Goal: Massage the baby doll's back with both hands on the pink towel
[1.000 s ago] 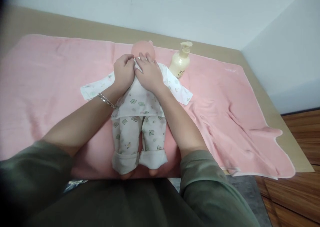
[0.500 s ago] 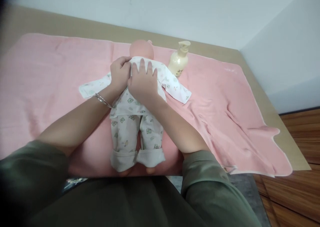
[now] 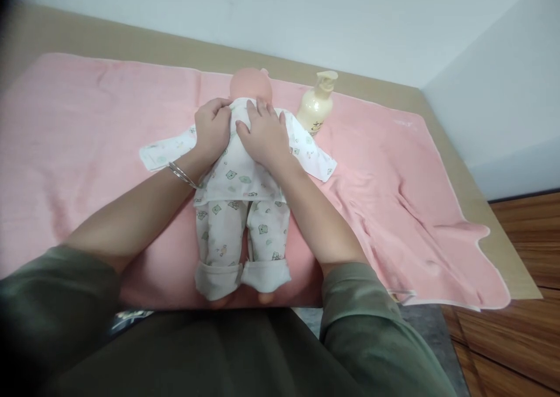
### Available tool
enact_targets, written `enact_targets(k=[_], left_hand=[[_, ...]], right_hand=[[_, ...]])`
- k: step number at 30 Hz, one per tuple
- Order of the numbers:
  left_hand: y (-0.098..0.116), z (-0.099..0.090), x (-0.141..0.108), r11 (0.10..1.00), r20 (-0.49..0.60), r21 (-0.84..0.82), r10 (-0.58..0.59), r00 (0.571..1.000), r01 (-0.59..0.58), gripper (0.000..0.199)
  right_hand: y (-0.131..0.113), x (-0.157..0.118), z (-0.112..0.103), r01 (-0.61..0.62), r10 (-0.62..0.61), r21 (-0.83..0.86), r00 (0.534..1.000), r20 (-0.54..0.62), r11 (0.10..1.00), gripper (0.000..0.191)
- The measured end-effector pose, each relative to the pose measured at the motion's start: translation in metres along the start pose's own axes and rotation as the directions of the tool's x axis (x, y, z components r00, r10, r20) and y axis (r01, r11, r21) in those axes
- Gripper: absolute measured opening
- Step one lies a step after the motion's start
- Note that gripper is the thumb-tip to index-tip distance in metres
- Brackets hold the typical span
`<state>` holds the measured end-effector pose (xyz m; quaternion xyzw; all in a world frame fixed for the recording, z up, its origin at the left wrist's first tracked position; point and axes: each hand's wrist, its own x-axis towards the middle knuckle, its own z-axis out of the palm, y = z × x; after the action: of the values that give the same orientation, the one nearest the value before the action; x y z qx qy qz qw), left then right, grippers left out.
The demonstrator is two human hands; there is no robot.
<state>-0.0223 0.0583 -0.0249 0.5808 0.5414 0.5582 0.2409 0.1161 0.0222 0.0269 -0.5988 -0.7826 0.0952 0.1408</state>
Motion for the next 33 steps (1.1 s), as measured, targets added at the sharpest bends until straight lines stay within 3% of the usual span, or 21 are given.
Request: enact_targets(k=[2, 6, 12, 17, 23, 28, 31, 33], left_hand=[[0.000, 0.000, 0.000, 1.000, 0.001, -0.006, -0.002, 1.000, 0.002, 0.025], [-0.004, 0.000, 0.000, 0.999, 0.020, -0.040, -0.016, 1.000, 0.017, 0.022], [0.002, -0.001, -0.002, 1.000, 0.015, 0.014, -0.014, 1.000, 0.013, 0.025], [0.005, 0.000, -0.003, 1.000, 0.011, 0.017, -0.004, 1.000, 0.004, 0.023], [-0.004, 0.001, 0.000, 1.000, 0.016, -0.022, 0.004, 1.000, -0.003, 0.021], [0.001, -0.001, -0.002, 0.999, -0.002, -0.028, -0.038, 0.999, 0.038, 0.023], [0.003, -0.001, -0.002, 1.000, -0.015, -0.017, -0.027, 1.000, 0.026, 0.027], [0.003, -0.001, -0.002, 1.000, -0.016, -0.003, 0.005, 1.000, -0.005, 0.027]], right_hand=[[-0.013, -0.011, 0.003, -0.023, 0.022, -0.036, 0.999, -0.032, 0.999, 0.065], [-0.031, -0.026, 0.008, 0.053, -0.060, -0.080, 0.995, -0.078, 0.995, 0.056], [-0.002, -0.002, 0.003, 0.142, -0.142, 0.027, 0.990, -0.022, 0.989, 0.050], [0.018, 0.012, 0.004, 0.044, -0.035, 0.071, 0.991, -0.125, 0.996, 0.055], [-0.008, -0.009, 0.009, -0.069, 0.067, -0.015, 0.992, -0.105, 0.998, 0.066], [-0.025, -0.023, 0.007, 0.114, -0.116, -0.073, 0.993, -0.026, 0.991, 0.063], [-0.009, -0.010, 0.002, 0.253, -0.252, -0.037, 0.967, 0.046, 0.967, 0.055], [0.007, 0.002, -0.001, 0.268, -0.268, 0.021, 0.963, 0.037, 0.963, 0.052]])
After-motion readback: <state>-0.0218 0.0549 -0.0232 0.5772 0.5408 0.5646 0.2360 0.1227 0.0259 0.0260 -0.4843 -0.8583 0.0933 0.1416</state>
